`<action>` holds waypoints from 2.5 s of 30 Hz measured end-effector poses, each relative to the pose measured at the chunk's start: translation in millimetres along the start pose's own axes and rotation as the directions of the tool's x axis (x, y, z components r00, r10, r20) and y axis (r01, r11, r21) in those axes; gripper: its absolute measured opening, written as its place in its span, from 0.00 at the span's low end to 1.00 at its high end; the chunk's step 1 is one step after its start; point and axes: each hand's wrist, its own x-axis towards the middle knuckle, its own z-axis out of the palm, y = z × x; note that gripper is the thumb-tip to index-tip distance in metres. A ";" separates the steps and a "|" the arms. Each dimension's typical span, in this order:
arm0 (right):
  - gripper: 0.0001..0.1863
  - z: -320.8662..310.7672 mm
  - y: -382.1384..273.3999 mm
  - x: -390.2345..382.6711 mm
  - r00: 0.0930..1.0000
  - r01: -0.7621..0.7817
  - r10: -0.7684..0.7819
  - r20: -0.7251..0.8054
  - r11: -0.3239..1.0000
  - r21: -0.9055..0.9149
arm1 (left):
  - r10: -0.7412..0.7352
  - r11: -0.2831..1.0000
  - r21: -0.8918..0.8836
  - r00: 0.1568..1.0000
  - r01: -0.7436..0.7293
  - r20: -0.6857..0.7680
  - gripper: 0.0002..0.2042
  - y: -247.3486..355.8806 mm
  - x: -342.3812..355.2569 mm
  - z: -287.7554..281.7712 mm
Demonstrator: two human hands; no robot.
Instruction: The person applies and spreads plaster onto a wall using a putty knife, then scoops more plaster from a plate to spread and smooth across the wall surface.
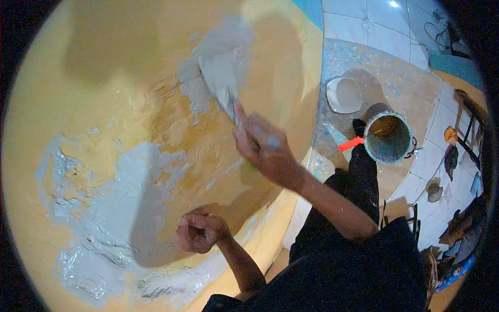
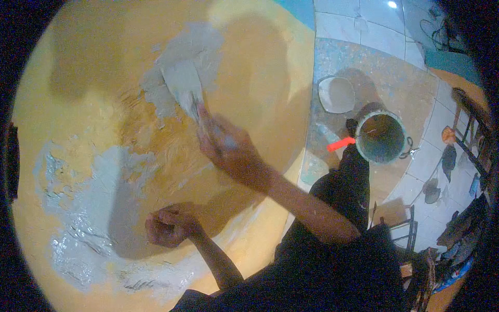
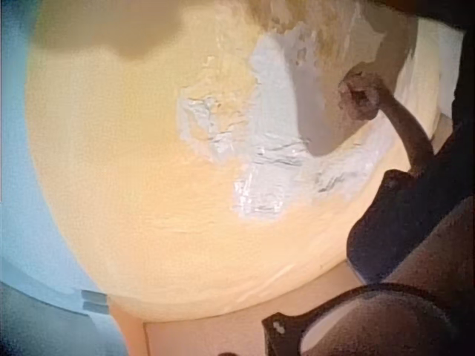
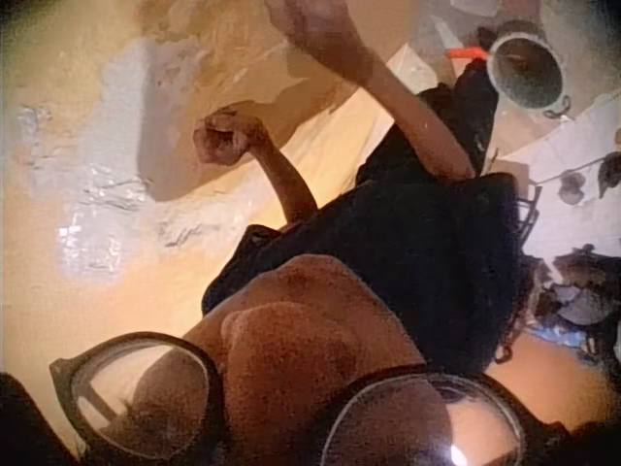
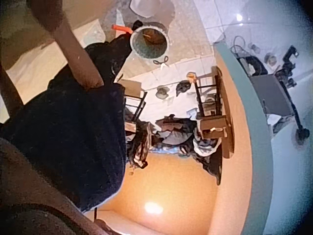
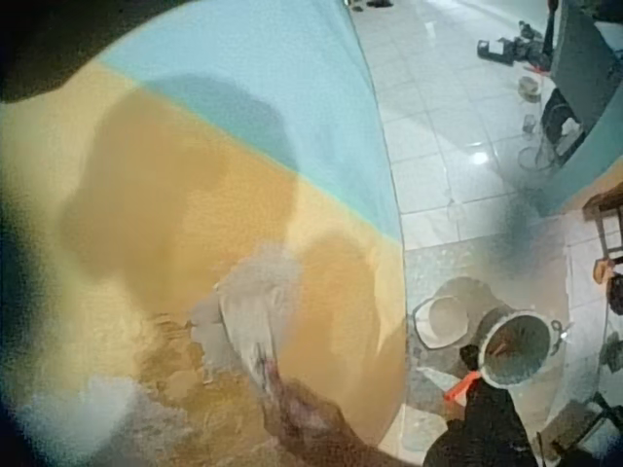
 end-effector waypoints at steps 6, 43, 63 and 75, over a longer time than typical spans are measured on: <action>0.30 -24.8 -34.5 -64.2 0.988 -0.093 0.079 0.135 0.990 0.103 | 0.016 0.997 0.068 0.999 -0.019 0.039 0.11 0.8 1.6 -1.5; 0.20 -300.5 183.8 -300.7 0.480 -0.862 0.816 -0.322 0.372 -0.345 | -0.404 0.612 0.121 0.178 0.782 0.897 0.09 90.6 -264.0 12.3; 0.10 -373.9 587.4 -82.2 0.600 0.675 0.488 0.634 0.116 -0.729 | -0.212 0.427 0.193 -0.110 0.883 0.971 0.23 130.3 -699.3 405.2; 0.14 -375.9 641.2 -63.2 0.520 0.613 0.531 0.669 0.313 -0.726 | -0.354 0.144 0.344 -0.276 0.928 0.893 0.28 137.3 -758.7 480.1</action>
